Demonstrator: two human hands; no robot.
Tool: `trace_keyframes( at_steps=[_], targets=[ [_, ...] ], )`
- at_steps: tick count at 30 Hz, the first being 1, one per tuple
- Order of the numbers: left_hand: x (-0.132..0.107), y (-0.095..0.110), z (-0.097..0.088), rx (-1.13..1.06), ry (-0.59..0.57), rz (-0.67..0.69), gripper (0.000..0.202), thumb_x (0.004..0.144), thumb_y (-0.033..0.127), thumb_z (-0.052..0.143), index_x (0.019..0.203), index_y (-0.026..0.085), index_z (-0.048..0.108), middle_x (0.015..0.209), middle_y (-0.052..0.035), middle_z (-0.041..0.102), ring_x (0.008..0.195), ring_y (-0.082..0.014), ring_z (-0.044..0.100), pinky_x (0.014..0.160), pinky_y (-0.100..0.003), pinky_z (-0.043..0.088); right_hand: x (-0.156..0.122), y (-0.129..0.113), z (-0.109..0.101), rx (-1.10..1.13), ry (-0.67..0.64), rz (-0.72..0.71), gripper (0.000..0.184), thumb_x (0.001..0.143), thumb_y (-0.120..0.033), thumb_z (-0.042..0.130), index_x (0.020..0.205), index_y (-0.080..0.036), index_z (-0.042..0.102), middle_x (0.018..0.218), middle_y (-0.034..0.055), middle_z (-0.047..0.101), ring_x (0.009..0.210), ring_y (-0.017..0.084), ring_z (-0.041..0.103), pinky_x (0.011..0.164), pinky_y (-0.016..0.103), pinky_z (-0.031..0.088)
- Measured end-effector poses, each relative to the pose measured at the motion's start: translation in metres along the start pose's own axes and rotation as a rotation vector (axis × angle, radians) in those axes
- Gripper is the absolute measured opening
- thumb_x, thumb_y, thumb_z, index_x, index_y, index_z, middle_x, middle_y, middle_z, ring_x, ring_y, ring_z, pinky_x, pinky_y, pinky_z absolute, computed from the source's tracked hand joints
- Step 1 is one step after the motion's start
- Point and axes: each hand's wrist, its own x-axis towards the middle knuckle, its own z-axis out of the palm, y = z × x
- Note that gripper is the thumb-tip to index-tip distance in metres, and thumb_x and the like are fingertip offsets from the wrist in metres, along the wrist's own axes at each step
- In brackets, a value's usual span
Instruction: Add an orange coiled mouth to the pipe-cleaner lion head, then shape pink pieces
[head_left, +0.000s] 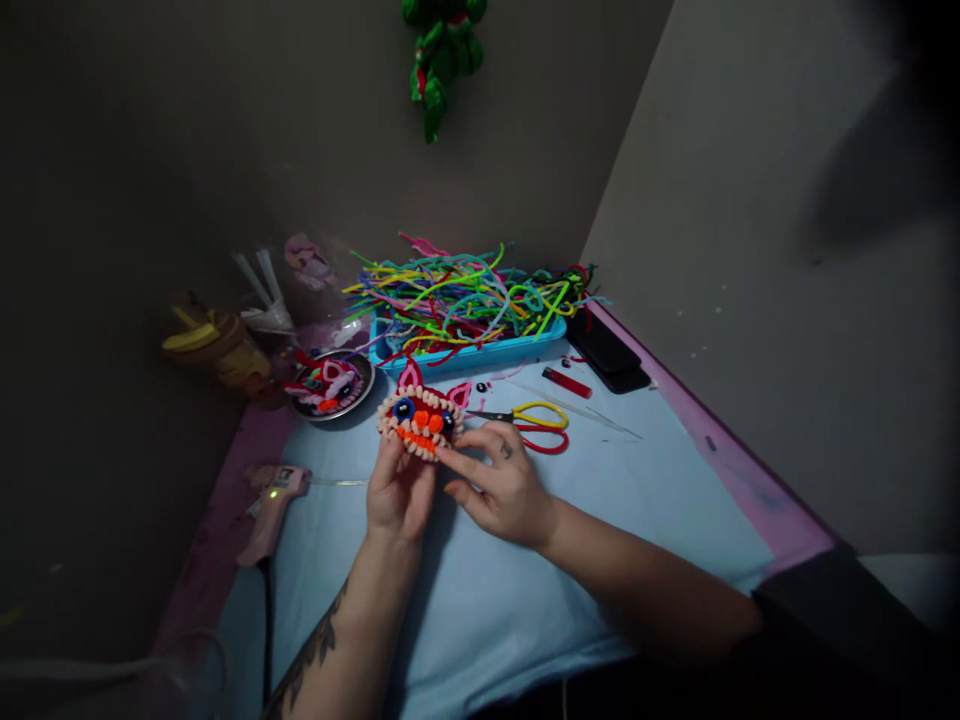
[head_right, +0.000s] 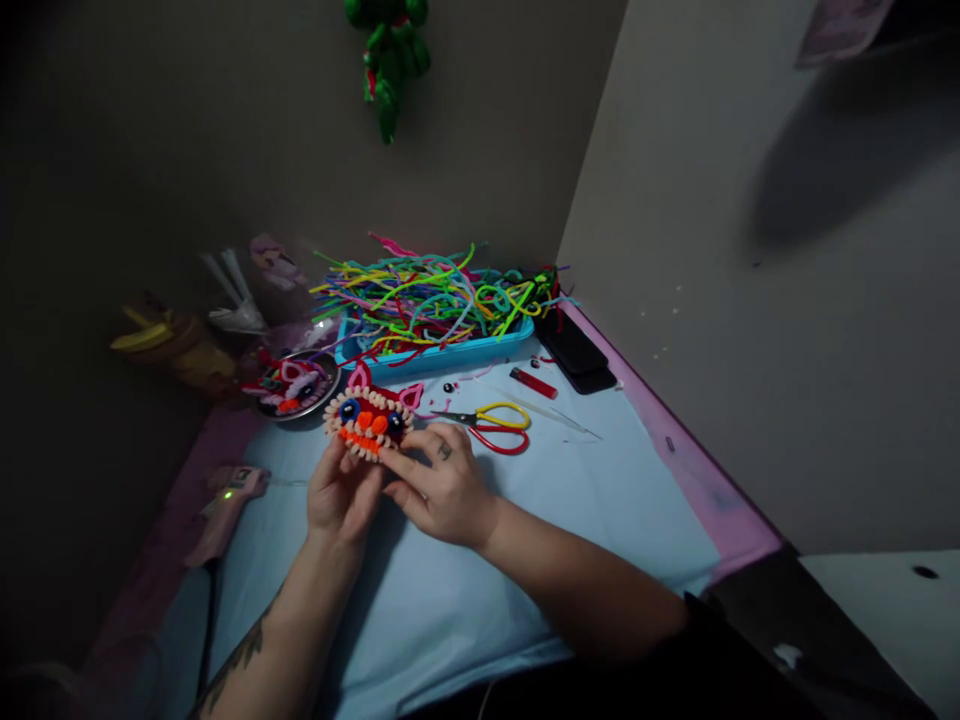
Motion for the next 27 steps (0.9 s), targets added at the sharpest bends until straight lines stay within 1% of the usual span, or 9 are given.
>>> trace_keyframes(
  at_steps=[2,4,9,13,15,18,24,27],
  targets=[
    [0.0,0.0,0.001,-0.002,-0.005,-0.008,0.023,0.08,0.03,0.071,0.102,0.023,0.071,0.112,-0.0046,0.073,0.115,-0.0224,0.063,0.102,-0.035,0.048,-0.001,0.001,-0.001,0.016,0.022,-0.004,0.032,0.089,-0.029,0.06,0.12,-0.024,0.068,0.102,0.0082,0.062,0.1,0.024,0.051,0.092,0.042,0.046],
    [0.0,0.0,0.001,-0.012,-0.019,-0.017,0.026,0.08,0.03,0.072,0.105,0.023,0.07,0.113,-0.0051,0.073,0.119,-0.0235,0.06,0.106,-0.038,0.046,-0.001,0.001,0.0,0.007,0.05,0.024,0.03,0.089,-0.028,0.061,0.118,-0.026,0.068,0.097,0.0072,0.061,0.098,0.023,0.052,0.089,0.042,0.047],
    [-0.002,-0.003,0.002,-0.073,-0.053,-0.069,0.03,0.077,0.025,0.073,0.105,0.018,0.068,0.112,-0.0081,0.072,0.123,-0.0251,0.057,0.112,-0.04,0.039,0.0,-0.002,0.005,-0.078,0.116,0.13,0.016,0.087,-0.03,0.065,0.101,-0.024,0.071,0.093,0.0071,0.061,0.096,0.023,0.053,0.088,0.041,0.048],
    [-0.004,-0.008,0.0,-0.077,-0.057,-0.112,0.032,0.078,0.024,0.072,0.109,0.02,0.067,0.11,-0.0068,0.072,0.124,-0.0239,0.057,0.113,-0.039,0.037,0.003,-0.004,0.01,-0.123,0.139,0.157,0.013,0.086,-0.033,0.067,0.092,-0.022,0.069,0.092,0.0073,0.062,0.095,0.023,0.053,0.088,0.041,0.048],
    [-0.004,-0.01,-0.001,-0.076,-0.056,-0.112,0.031,0.078,0.025,0.072,0.109,0.021,0.067,0.11,-0.006,0.073,0.122,-0.0236,0.058,0.113,-0.039,0.037,0.004,-0.004,0.011,-0.138,0.146,0.158,0.014,0.085,-0.034,0.068,0.091,-0.021,0.068,0.093,0.0074,0.062,0.096,0.024,0.053,0.089,0.041,0.047],
    [-0.004,-0.013,-0.001,-0.084,-0.046,-0.106,0.027,0.077,0.024,0.073,0.104,0.02,0.069,0.107,-0.0062,0.074,0.119,-0.024,0.061,0.112,-0.039,0.038,0.004,-0.005,0.012,-0.144,0.161,0.15,0.016,0.085,-0.034,0.069,0.092,-0.02,0.067,0.093,0.0079,0.063,0.097,0.024,0.053,0.089,0.04,0.047],
    [-0.007,-0.013,0.002,-0.078,-0.061,-0.095,0.029,0.077,0.023,0.073,0.106,0.021,0.068,0.112,-0.0073,0.072,0.122,-0.0249,0.058,0.111,-0.04,0.039,0.005,-0.008,0.014,-0.145,0.188,0.13,0.006,0.087,-0.025,0.066,0.087,-0.019,0.065,0.088,0.0071,0.064,0.094,0.023,0.054,0.088,0.039,0.046],
    [-0.009,-0.012,0.005,-0.079,-0.069,-0.08,0.03,0.074,0.023,0.077,0.104,0.021,0.068,0.106,-0.006,0.073,0.112,-0.0237,0.063,0.106,-0.038,0.045,0.004,-0.007,0.012,-0.133,0.181,0.121,0.008,0.087,-0.027,0.066,0.089,-0.02,0.065,0.088,0.007,0.064,0.093,0.023,0.054,0.088,0.039,0.046]
  ],
)
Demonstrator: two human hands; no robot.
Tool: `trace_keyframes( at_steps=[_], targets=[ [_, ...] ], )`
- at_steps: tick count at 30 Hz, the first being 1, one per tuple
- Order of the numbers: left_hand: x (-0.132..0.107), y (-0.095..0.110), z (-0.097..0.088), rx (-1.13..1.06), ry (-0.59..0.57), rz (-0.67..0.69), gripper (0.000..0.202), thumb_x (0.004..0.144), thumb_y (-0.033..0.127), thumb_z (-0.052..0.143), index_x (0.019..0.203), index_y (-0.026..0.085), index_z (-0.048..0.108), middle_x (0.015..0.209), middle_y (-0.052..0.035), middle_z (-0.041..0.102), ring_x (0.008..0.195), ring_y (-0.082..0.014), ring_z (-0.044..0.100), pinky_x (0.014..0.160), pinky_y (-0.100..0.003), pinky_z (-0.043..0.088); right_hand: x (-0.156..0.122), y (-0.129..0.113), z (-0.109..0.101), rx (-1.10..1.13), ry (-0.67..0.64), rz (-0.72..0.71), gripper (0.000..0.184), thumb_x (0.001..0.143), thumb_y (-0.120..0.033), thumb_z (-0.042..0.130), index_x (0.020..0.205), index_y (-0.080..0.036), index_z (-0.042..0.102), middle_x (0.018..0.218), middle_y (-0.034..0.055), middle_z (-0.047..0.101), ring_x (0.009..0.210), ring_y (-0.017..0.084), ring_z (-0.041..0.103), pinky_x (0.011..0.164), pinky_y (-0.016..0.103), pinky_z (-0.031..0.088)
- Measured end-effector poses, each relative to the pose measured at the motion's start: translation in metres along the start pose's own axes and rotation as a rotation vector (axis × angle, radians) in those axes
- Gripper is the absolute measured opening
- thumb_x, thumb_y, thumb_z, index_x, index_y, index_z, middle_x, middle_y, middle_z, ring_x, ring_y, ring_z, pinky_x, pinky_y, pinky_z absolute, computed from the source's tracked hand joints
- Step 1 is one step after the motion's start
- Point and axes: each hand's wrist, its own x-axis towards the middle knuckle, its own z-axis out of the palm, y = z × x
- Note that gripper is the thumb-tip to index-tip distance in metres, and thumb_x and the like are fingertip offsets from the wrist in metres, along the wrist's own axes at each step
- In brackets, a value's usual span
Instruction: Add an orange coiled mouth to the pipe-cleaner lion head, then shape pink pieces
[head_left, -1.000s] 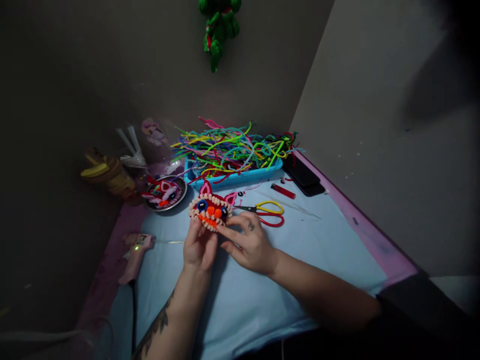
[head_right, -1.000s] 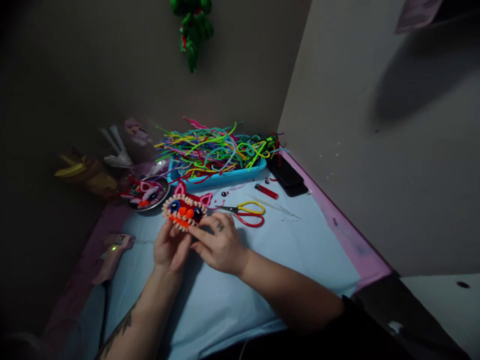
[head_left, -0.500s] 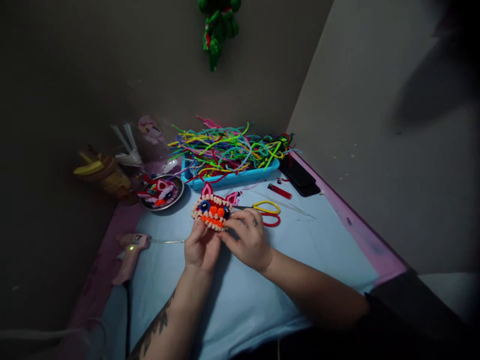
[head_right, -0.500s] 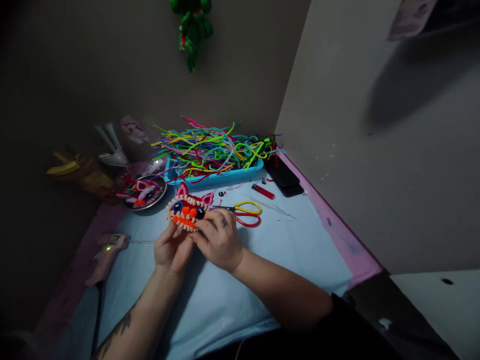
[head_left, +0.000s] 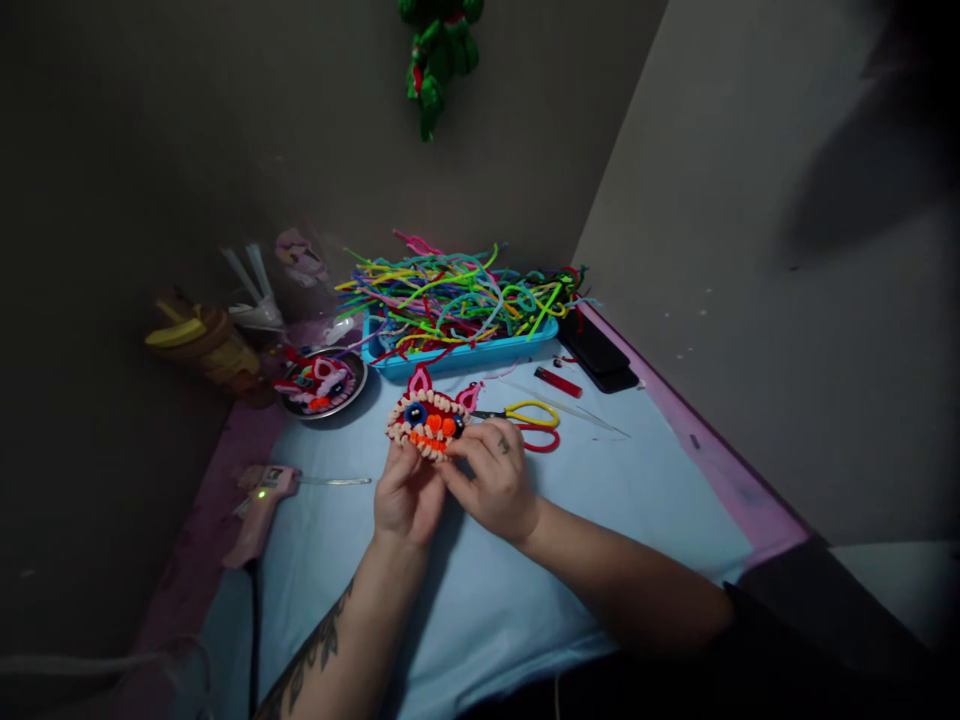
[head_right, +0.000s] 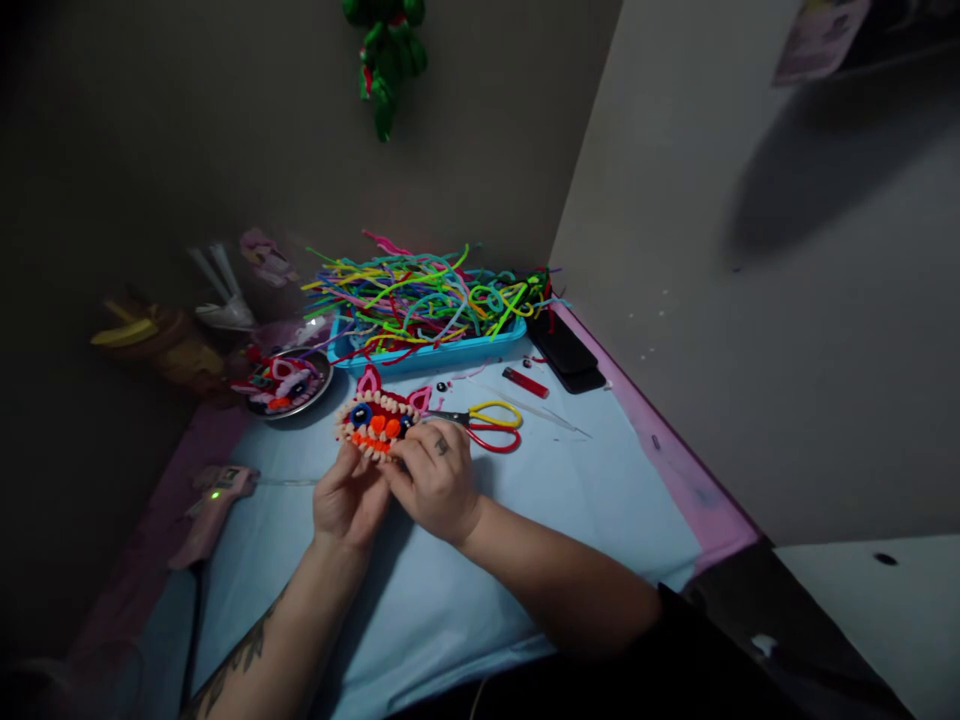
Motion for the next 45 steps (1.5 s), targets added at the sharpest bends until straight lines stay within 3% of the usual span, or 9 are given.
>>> trace_keyframes(
  at_steps=[5,9,16,24,30,45],
  targets=[
    [-0.005,-0.001,0.006,0.038,-0.049,0.001,0.044,0.068,0.022,0.084,0.108,0.023,0.066,0.099,-0.0029,0.073,0.094,-0.0175,0.068,0.093,-0.029,0.052,-0.001,0.0,-0.003,0.007,0.024,-0.043,0.019,0.086,-0.031,0.066,0.101,-0.02,0.066,0.092,0.0071,0.062,0.094,0.023,0.053,0.087,0.039,0.047],
    [-0.007,-0.004,0.009,0.044,-0.047,0.01,0.047,0.066,0.018,0.085,0.109,0.025,0.066,0.106,-0.0029,0.073,0.096,-0.0158,0.068,0.093,-0.027,0.051,0.001,-0.001,-0.004,-0.013,0.047,-0.04,0.013,0.086,-0.022,0.064,0.098,-0.021,0.067,0.091,0.0062,0.062,0.094,0.022,0.053,0.087,0.039,0.048],
    [-0.008,-0.006,0.008,0.051,-0.068,0.0,0.043,0.067,0.018,0.083,0.107,0.026,0.069,0.098,-0.0014,0.074,0.095,-0.0148,0.068,0.093,-0.024,0.05,0.0,0.002,-0.001,-0.02,0.054,-0.009,0.012,0.085,-0.018,0.063,0.096,-0.02,0.065,0.091,0.0065,0.063,0.095,0.022,0.054,0.089,0.041,0.048],
    [-0.008,-0.006,0.01,0.086,-0.06,-0.002,0.049,0.065,0.013,0.081,0.11,0.025,0.068,0.108,-0.0039,0.073,0.099,-0.0168,0.067,0.095,-0.028,0.049,0.001,0.003,-0.002,-0.015,0.068,0.004,0.01,0.082,-0.019,0.066,0.092,-0.019,0.065,0.091,0.0068,0.065,0.094,0.023,0.054,0.087,0.041,0.049],
    [-0.007,-0.009,0.005,0.146,-0.053,0.018,0.049,0.067,0.016,0.08,0.113,0.027,0.066,0.113,-0.0044,0.071,0.102,-0.0186,0.066,0.096,-0.031,0.048,0.003,0.004,-0.007,-0.001,0.065,-0.019,0.018,0.084,-0.021,0.065,0.102,-0.019,0.067,0.092,0.0073,0.064,0.092,0.023,0.054,0.086,0.041,0.049],
    [-0.007,-0.014,0.002,0.205,-0.068,0.063,0.041,0.068,0.019,0.082,0.105,0.027,0.067,0.105,-0.0024,0.072,0.097,-0.0169,0.067,0.092,-0.029,0.049,0.006,0.003,-0.007,-0.022,0.004,-0.014,0.013,0.084,-0.019,0.063,0.094,-0.021,0.071,0.092,0.0071,0.063,0.093,0.023,0.052,0.086,0.04,0.047]
  ],
)
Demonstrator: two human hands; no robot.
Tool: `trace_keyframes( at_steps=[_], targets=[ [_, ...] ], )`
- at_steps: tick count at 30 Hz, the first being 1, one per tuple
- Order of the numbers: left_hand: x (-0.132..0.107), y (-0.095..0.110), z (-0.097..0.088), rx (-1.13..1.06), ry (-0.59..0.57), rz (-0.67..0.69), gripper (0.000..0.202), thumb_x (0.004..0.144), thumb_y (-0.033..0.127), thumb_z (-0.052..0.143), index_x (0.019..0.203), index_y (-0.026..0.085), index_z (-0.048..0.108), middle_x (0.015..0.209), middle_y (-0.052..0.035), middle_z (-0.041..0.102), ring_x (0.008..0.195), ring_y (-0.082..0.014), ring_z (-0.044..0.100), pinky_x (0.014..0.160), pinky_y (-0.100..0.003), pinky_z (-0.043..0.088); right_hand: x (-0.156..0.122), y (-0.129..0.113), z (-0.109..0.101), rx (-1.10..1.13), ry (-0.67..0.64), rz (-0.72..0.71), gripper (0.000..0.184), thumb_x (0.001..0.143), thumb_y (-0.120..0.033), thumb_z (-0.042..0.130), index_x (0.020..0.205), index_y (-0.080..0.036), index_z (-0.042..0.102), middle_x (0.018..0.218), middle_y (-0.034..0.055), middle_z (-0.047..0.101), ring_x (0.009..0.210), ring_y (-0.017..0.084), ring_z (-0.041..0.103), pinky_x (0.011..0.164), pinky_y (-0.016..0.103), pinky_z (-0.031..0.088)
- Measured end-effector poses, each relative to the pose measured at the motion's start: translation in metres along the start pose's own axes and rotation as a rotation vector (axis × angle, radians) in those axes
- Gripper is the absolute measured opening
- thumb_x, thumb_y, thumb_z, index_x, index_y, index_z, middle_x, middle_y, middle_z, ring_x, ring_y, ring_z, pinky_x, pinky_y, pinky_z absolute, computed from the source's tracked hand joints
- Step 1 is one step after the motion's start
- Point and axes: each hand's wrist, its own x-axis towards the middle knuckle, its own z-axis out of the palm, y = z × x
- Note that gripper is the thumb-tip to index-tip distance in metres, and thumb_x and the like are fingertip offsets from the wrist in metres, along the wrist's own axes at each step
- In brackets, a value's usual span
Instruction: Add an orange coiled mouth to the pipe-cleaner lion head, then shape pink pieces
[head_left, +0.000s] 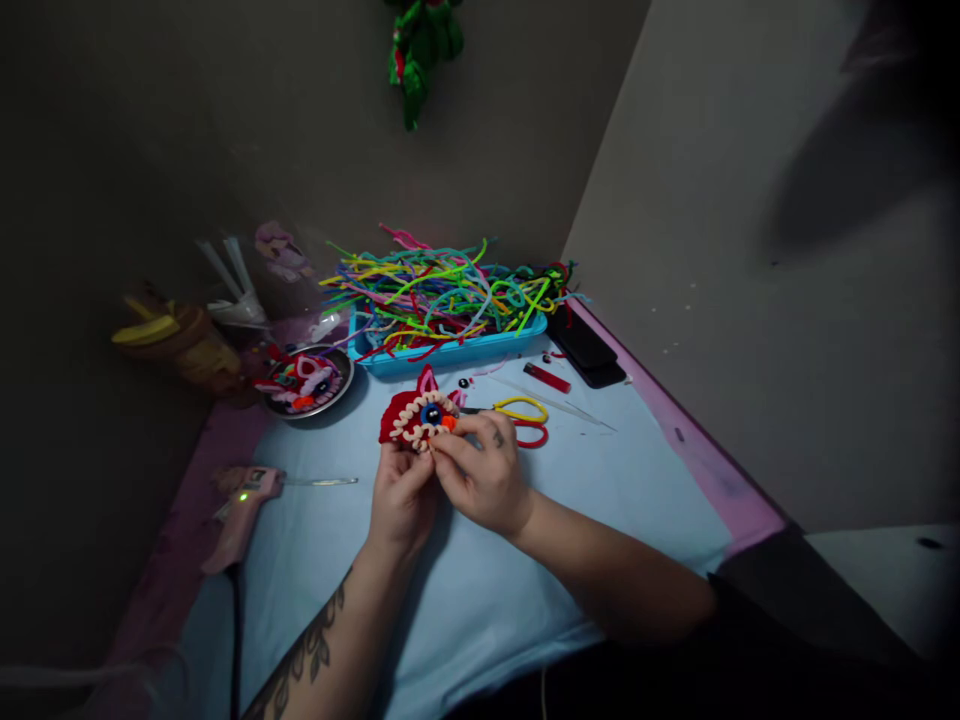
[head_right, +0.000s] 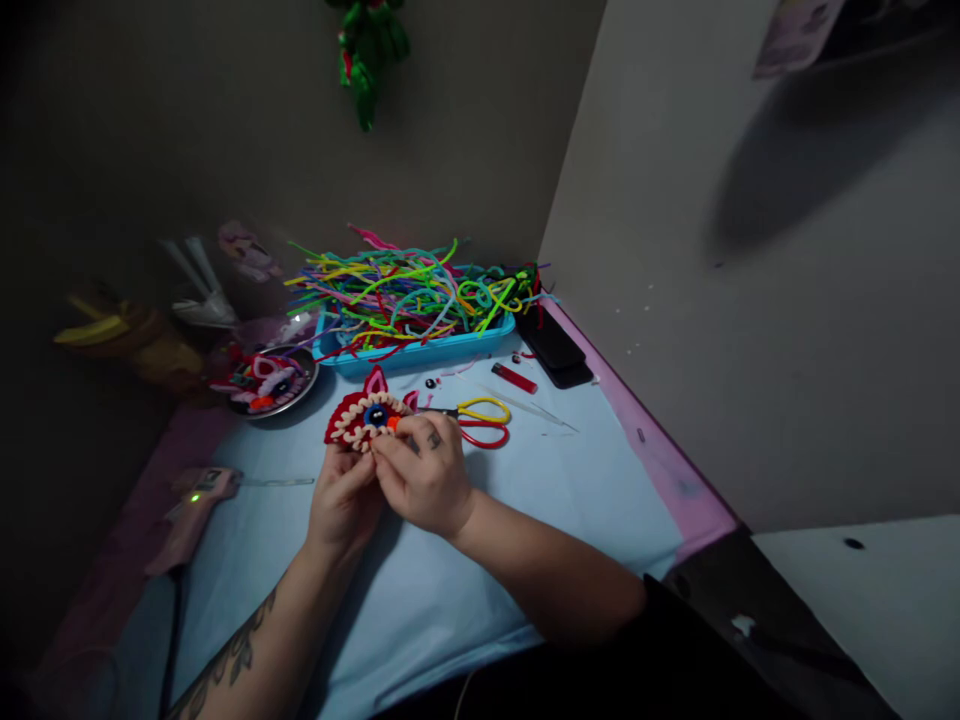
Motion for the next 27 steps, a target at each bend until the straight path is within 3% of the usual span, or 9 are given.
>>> trace_keyframes(
  at_steps=[8,14,20,27],
  targets=[
    [-0.001,0.001,0.003,-0.028,0.028,-0.026,0.041,0.068,0.017,0.081,0.105,0.025,0.067,0.104,-0.0034,0.073,0.097,-0.0176,0.067,0.094,-0.03,0.049,0.0,0.001,0.0,-0.002,0.0,-0.008,0.013,0.086,-0.02,0.062,0.095,-0.021,0.071,0.096,0.0074,0.06,0.095,0.022,0.052,0.088,0.039,0.046],
    [0.003,0.015,0.002,-0.102,0.003,-0.055,0.042,0.071,0.018,0.077,0.111,0.024,0.067,0.113,-0.0064,0.07,0.112,-0.0226,0.063,0.105,-0.036,0.044,0.0,0.002,-0.009,0.057,0.095,-0.025,0.026,0.089,-0.024,0.057,0.113,-0.022,0.066,0.098,0.0074,0.056,0.094,0.022,0.055,0.086,0.039,0.048],
    [0.008,0.019,-0.002,-0.146,0.025,-0.063,0.043,0.071,0.022,0.075,0.114,0.021,0.067,0.118,-0.0093,0.069,0.122,-0.0266,0.057,0.112,-0.039,0.038,-0.002,0.006,-0.008,0.023,0.072,-0.011,0.01,0.088,-0.023,0.061,0.096,-0.022,0.068,0.094,0.0065,0.056,0.092,0.021,0.054,0.087,0.04,0.047],
    [0.006,0.018,0.003,-0.155,0.033,-0.092,0.049,0.073,0.021,0.072,0.121,0.023,0.064,0.123,-0.0087,0.068,0.126,-0.027,0.055,0.115,-0.04,0.034,-0.006,0.006,-0.002,0.015,0.017,0.007,0.016,0.084,-0.029,0.068,0.097,-0.02,0.066,0.098,0.0077,0.056,0.096,0.023,0.053,0.088,0.041,0.048]
  ],
)
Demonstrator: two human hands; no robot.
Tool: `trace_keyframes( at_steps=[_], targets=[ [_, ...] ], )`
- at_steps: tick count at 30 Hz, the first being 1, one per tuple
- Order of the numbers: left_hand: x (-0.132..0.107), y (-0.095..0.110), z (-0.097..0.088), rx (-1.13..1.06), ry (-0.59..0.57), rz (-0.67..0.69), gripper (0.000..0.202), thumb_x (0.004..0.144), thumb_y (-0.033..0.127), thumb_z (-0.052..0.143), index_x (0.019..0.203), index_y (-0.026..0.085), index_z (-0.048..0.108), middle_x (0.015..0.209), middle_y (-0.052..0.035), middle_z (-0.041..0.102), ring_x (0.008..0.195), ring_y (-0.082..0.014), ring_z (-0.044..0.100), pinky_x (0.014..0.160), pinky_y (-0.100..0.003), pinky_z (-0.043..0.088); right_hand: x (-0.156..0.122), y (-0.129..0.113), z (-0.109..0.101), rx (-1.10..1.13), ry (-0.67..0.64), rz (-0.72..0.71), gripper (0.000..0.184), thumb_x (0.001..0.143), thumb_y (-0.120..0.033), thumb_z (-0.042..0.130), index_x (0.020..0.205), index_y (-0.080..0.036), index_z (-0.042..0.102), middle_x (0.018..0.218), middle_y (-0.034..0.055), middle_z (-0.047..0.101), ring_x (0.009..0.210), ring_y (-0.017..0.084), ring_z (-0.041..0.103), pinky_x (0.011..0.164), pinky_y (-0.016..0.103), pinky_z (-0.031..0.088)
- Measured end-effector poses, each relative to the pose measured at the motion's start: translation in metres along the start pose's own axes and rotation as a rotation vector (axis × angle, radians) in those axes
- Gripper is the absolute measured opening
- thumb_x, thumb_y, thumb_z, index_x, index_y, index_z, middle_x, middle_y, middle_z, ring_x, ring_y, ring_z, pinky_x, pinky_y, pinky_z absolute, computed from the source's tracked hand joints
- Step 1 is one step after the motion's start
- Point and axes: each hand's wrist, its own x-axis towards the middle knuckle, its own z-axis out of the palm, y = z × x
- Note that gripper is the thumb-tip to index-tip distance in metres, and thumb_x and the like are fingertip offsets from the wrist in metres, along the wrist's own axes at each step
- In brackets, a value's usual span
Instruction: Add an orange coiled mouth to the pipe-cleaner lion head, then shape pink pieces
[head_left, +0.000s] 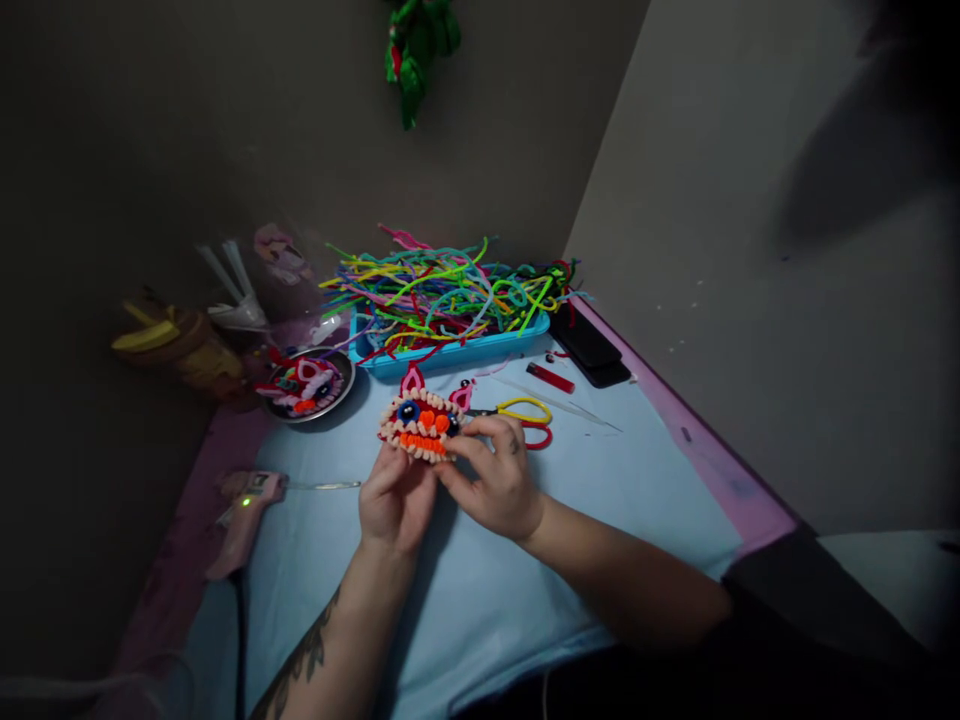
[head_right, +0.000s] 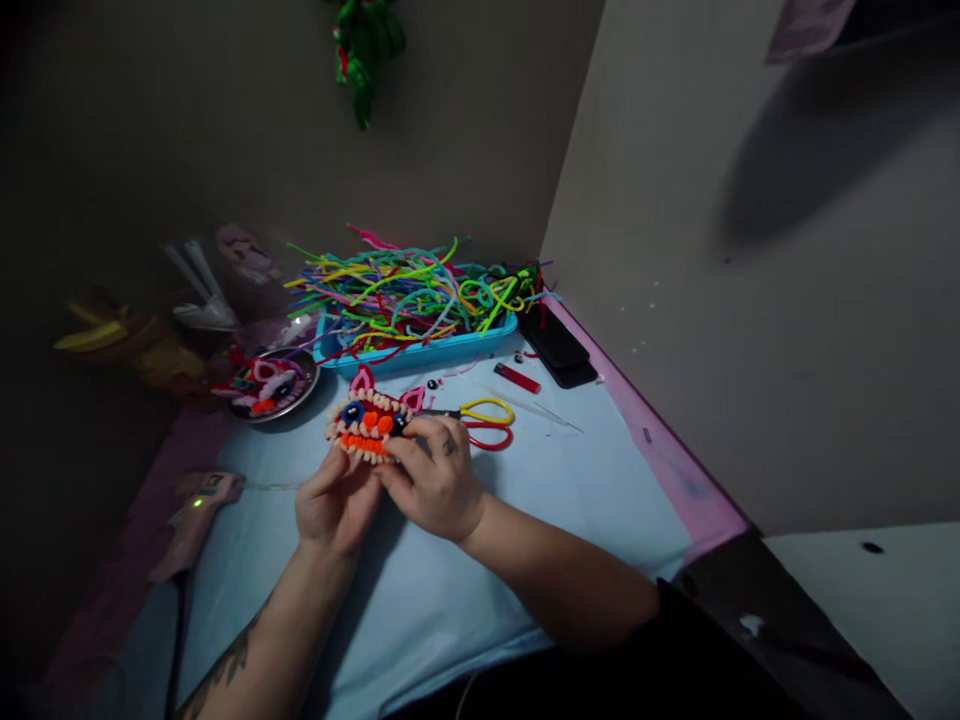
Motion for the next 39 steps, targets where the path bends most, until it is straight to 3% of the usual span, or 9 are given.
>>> trace_keyframes(
  at_steps=[6,15,25,32,36,39],
  targets=[
    [-0.002,0.0,0.001,0.015,-0.01,0.046,0.041,0.072,0.024,0.073,0.113,0.023,0.068,0.122,-0.008,0.068,0.129,-0.0278,0.051,0.116,-0.04,0.033,-0.002,-0.001,0.001,-0.006,0.016,0.01,0.017,0.083,-0.032,0.069,0.094,-0.02,0.064,0.098,0.0075,0.057,0.096,0.023,0.053,0.088,0.041,0.048],
    [-0.006,-0.003,0.004,0.066,-0.053,0.067,0.046,0.068,0.027,0.079,0.112,0.023,0.067,0.11,-0.0092,0.071,0.116,-0.0297,0.06,0.108,-0.045,0.041,-0.001,-0.001,0.004,-0.021,0.036,0.016,0.009,0.085,-0.026,0.068,0.092,-0.021,0.064,0.094,0.0058,0.057,0.093,0.021,0.054,0.086,0.039,0.048],
    [-0.008,-0.008,0.001,0.119,-0.034,0.082,0.051,0.065,0.016,0.083,0.113,0.024,0.064,0.113,-0.006,0.071,0.105,-0.0209,0.066,0.1,-0.033,0.047,0.001,-0.002,0.003,-0.022,0.029,-0.003,0.006,0.085,-0.019,0.065,0.09,-0.022,0.067,0.092,0.0055,0.057,0.092,0.021,0.053,0.085,0.037,0.048],
    [-0.005,-0.001,0.001,0.094,0.001,0.055,0.046,0.065,0.02,0.083,0.108,0.021,0.067,0.108,-0.0073,0.072,0.104,-0.0238,0.067,0.101,-0.036,0.047,0.0,-0.001,-0.004,0.065,0.053,-0.053,0.021,0.088,-0.034,0.061,0.105,-0.022,0.064,0.093,0.0065,0.056,0.09,0.022,0.054,0.083,0.039,0.047],
    [-0.003,0.004,0.0,0.067,-0.016,0.044,0.046,0.064,0.022,0.084,0.107,0.019,0.068,0.111,-0.0081,0.072,0.109,-0.0245,0.064,0.104,-0.036,0.045,0.0,0.003,-0.007,0.061,0.044,-0.056,0.018,0.089,-0.032,0.06,0.103,-0.022,0.065,0.094,0.0068,0.055,0.091,0.022,0.054,0.084,0.04,0.046],
    [-0.002,0.003,-0.002,0.058,-0.001,0.026,0.047,0.064,0.021,0.084,0.108,0.018,0.069,0.105,-0.0075,0.073,0.099,-0.0217,0.067,0.098,-0.033,0.049,0.001,0.003,-0.007,0.057,0.022,-0.106,0.019,0.09,-0.031,0.059,0.105,-0.023,0.068,0.099,0.0071,0.053,0.094,0.022,0.052,0.086,0.041,0.047]
  ],
)
